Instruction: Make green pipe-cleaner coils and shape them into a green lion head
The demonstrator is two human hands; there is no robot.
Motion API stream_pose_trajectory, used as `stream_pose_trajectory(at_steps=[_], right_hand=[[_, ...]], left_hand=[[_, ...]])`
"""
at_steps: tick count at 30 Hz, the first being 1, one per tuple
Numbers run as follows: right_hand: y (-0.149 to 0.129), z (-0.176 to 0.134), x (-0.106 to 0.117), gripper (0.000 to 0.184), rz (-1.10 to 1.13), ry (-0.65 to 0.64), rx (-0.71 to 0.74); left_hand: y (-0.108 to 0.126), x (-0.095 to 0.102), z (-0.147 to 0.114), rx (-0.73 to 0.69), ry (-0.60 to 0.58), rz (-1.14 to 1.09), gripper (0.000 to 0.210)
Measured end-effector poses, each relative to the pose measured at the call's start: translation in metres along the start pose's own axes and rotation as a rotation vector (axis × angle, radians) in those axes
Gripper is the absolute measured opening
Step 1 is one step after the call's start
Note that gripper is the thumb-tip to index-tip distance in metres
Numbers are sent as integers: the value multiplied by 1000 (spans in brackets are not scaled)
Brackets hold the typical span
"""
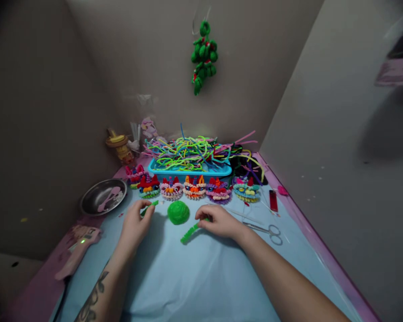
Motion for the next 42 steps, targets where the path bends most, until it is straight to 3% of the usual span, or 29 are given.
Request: stream_pose_trajectory(at_steps=[3,5,8,11,16,18,23,25,28,35,42], right_hand=[[-1,0,8,11,10,-36,-6],[-6,-1,8,12,-41,-79,43],[-18,-4,-2,19,-222,-155,159],[-25,-5,-22,19,-340,-213,184],[-29,0,-32,4,-379,-180,142],[-30,1,-24,5,-220,-99,114],[-20,-5,4,4,232,317,-52],[-18,-7,4,8,367,366,-77],[-17,-8,0,18,471,338,-86],[-24,-9,5,22,283,344,-7],[-31,-9,7,11,112,403,53]], left_hand=[[24,-8,2,-1,-186,-455,19],[45,-12,6,-28,-297,-644,25],[76,-18,13,-102,-411,-736,36],[88,-25,17,-108,-480,-772,41],[74,-34,10,-40,-482,-801,43],[70,-35,6,-44,-490,-793,41],[75,-39,-2,-69,-570,-779,32],[78,-40,-3,-78,-572,-776,28],[81,-39,-5,-108,-563,-768,22],[80,-39,-8,-145,-535,-707,20],[85,-36,-11,-204,-485,-669,17]])
Point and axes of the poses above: each hand's wrist, its own z-axis towards the middle knuckle, its own x-axis out of the back of the hand, y = z × x, the point moved 6 cm from there along z, towards the middle knuckle, and after that the axes turned 13 degrees about z, right-handed, at the moved point
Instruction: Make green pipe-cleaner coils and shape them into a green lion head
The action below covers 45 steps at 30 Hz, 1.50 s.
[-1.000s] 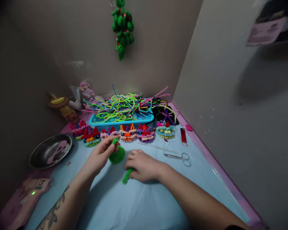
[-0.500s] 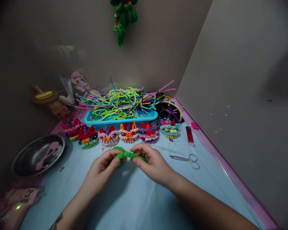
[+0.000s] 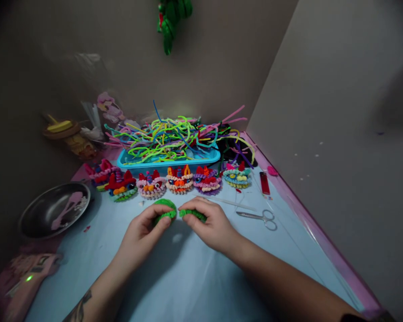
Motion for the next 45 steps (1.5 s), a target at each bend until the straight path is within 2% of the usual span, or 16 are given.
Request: stream_pose_trajectory(at_steps=[5,13,19,23,28,32,35,38,41,45], right_hand=[[-5,0,-1,12,20,45,71],[-4,-4,0,22,-42,59,68],[-13,-7,-5,16,-134,-23,268],[-14,-8,-6,16,-175,-60,316],[-18,-15,-9,22,-331,-94,434],[-20,-19,-13,23,-406,-134,504],[-18,-18,-14,18,-360,-131,457],[-16,-15,-14,10,-241,-98,342],[-11,-9,-12,8,-99,-48,140],[7,-7,-13,11,154,-13,-222]], left_hand=[[6,0,-3,-32,-7,27,15],[6,-3,-1,-34,-21,81,16],[11,-6,-4,-68,-40,123,13],[9,-8,-3,-31,-65,75,14],[3,-17,0,48,-188,-115,26],[4,-25,-1,66,-281,-164,32],[3,-25,-2,81,-252,-160,26],[4,-23,-3,47,-194,-74,20],[8,-19,-5,-34,-134,86,15],[16,-15,-6,-164,-70,241,6]])
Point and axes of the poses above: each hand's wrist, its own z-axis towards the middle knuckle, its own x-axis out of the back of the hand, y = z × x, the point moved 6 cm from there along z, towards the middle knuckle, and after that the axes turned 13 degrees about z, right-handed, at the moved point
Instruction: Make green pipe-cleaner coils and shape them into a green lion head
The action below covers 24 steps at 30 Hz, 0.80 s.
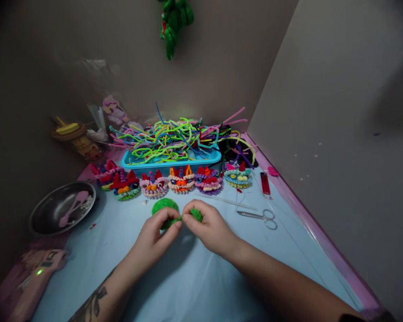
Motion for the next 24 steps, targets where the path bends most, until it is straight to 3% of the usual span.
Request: stream_pose_trajectory(at_steps=[3,5,12,18,24], right_hand=[[16,0,-4,15,262,-20,-216],[18,1,-4,16,298,-26,-224],[-1,4,1,11,-22,10,-8],[0,-3,2,11,-360,43,132],[3,-6,-4,28,-686,-25,155]], left_hand=[[2,3,1,-38,24,41,4],[2,3,1,-24,24,44,3],[-2,-3,4,74,-47,-88,10],[-5,4,3,162,24,-231,8],[5,5,-2,50,71,-94,8]])
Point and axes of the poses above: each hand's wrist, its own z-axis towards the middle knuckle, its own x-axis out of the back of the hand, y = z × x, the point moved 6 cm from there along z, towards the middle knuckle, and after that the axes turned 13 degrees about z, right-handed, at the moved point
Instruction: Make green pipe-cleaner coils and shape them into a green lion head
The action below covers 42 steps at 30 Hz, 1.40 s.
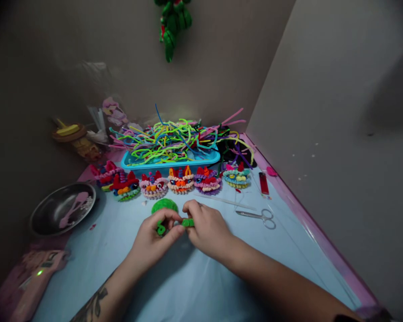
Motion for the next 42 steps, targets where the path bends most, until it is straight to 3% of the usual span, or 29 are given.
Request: stream_pose_trajectory(at_steps=[5,15,19,27,42], right_hand=[[-2,1,-2,30,23,-21,14],[-18,-4,10,16,355,91,204],[-21,-4,13,4,336,139,266],[-25,-8,18,21,136,237,446],[-26,-9,21,23,127,233,440]], left_hand=[[5,-2,0,-149,10,117,8],[-2,8,3,-5,64,-24,11],[-3,8,3,15,59,-55,11],[-13,-4,7,116,-85,-191,24],[-17,-6,7,166,-131,-360,19]])
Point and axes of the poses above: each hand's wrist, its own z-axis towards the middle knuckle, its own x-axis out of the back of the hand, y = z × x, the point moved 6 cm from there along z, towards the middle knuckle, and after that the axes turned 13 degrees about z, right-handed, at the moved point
